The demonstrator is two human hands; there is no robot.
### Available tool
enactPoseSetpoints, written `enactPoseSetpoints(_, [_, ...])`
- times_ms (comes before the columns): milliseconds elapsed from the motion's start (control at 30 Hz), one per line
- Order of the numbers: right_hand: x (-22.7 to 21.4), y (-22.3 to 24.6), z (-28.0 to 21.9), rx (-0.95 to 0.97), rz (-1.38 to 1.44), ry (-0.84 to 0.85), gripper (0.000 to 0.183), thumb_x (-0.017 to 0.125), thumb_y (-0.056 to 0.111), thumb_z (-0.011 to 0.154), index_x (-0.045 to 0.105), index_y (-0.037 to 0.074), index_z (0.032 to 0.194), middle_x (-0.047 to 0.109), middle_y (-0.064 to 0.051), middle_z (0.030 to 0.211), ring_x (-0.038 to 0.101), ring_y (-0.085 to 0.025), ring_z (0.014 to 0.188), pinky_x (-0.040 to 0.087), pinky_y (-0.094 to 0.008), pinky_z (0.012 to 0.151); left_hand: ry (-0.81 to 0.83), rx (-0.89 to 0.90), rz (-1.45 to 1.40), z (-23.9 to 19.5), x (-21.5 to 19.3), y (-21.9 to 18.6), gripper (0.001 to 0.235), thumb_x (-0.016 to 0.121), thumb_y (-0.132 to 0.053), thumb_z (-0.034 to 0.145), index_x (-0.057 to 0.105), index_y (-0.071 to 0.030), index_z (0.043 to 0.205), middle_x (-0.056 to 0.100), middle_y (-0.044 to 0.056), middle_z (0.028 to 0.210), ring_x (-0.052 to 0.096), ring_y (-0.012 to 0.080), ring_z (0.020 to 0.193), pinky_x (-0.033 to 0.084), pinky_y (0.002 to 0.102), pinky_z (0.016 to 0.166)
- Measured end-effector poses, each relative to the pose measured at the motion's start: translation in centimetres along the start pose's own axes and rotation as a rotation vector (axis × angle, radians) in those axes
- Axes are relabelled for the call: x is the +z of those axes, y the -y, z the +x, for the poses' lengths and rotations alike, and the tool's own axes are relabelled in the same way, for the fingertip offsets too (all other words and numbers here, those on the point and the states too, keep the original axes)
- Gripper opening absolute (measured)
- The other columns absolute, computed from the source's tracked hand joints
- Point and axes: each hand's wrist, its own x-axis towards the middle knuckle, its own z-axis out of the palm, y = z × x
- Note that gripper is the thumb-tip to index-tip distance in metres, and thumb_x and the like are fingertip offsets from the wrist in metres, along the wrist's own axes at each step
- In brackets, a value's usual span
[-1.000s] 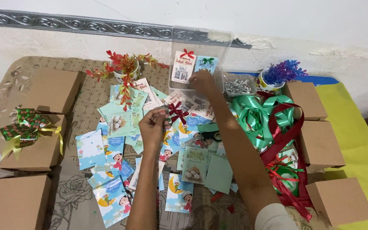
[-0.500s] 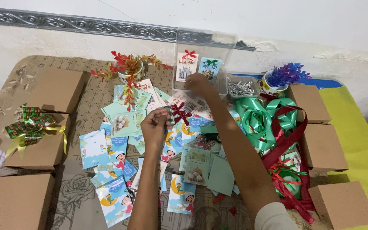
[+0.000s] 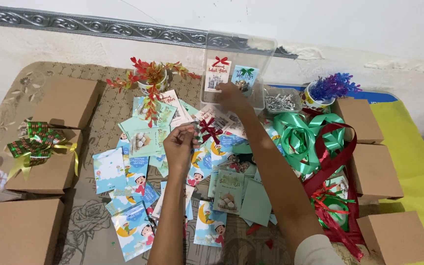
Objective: Attaching small red decorative bows to paper cards at a craft table.
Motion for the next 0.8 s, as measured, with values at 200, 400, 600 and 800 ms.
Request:
enactPoseSetpoints(200, [-0.1, -1.0, -0.2, -0.080, 0.064, -0.033, 0.033, 0.068, 0.026, 0.097, 0.070, 0.020, 0.130, 0.068, -0.011, 0.119, 0.071, -0.030, 0.111, 0.059, -0.040, 0.080, 0.002, 0.003, 0.007, 0.0, 0.1, 0.0, 0.018, 0.060, 0.004, 0.095, 0.073, 0.003, 0.107, 0.071, 0.013, 0.080, 0.066, 0.0124, 0.060, 0.062, 0.025, 0.053])
enactPoseSetpoints(400, [-2.5, 0.9, -3.4, -0.170, 0.128, -0.007, 0.032, 0.060, 0.013, 0.099, 0.068, 0.002, 0.127, 0.068, -0.028, 0.116, 0.068, -0.046, 0.109, 0.058, -0.054, 0.085, 0.003, 0.009, 0.017, -0.2, 0.1, 0.0, 0.017, 0.061, 0.004, 0.095, 0.074, 0.003, 0.106, 0.071, 0.013, 0.079, 0.065, 0.0124, 0.058, 0.062, 0.026, 0.053])
enactPoseSetpoints(600, [-2.9, -0.4, -3.7, -0.259, 0.169, -0.051, 0.022, 0.062, 0.010, 0.097, 0.072, 0.001, 0.114, 0.072, -0.023, 0.102, 0.071, -0.042, 0.100, 0.057, -0.050, 0.080, 0.001, 0.036, -0.015, 0.1, 0.0, 0.5, 0.015, 0.061, 0.003, 0.096, 0.073, 0.003, 0.106, 0.072, 0.013, 0.079, 0.066, 0.0127, 0.059, 0.062, 0.025, 0.051])
enactPoseSetpoints(800, [-7.4, 1.0, -10.6, -0.351, 0.251, -0.355, 0.013, 0.065, 0.025, 0.099, 0.073, 0.015, 0.098, 0.071, -0.012, 0.088, 0.071, -0.036, 0.086, 0.056, -0.048, 0.080, -0.009, 0.017, -0.005, -0.1, 0.0, -0.2, 0.017, 0.060, 0.004, 0.095, 0.073, 0.003, 0.105, 0.072, 0.014, 0.078, 0.066, 0.0134, 0.057, 0.061, 0.026, 0.050])
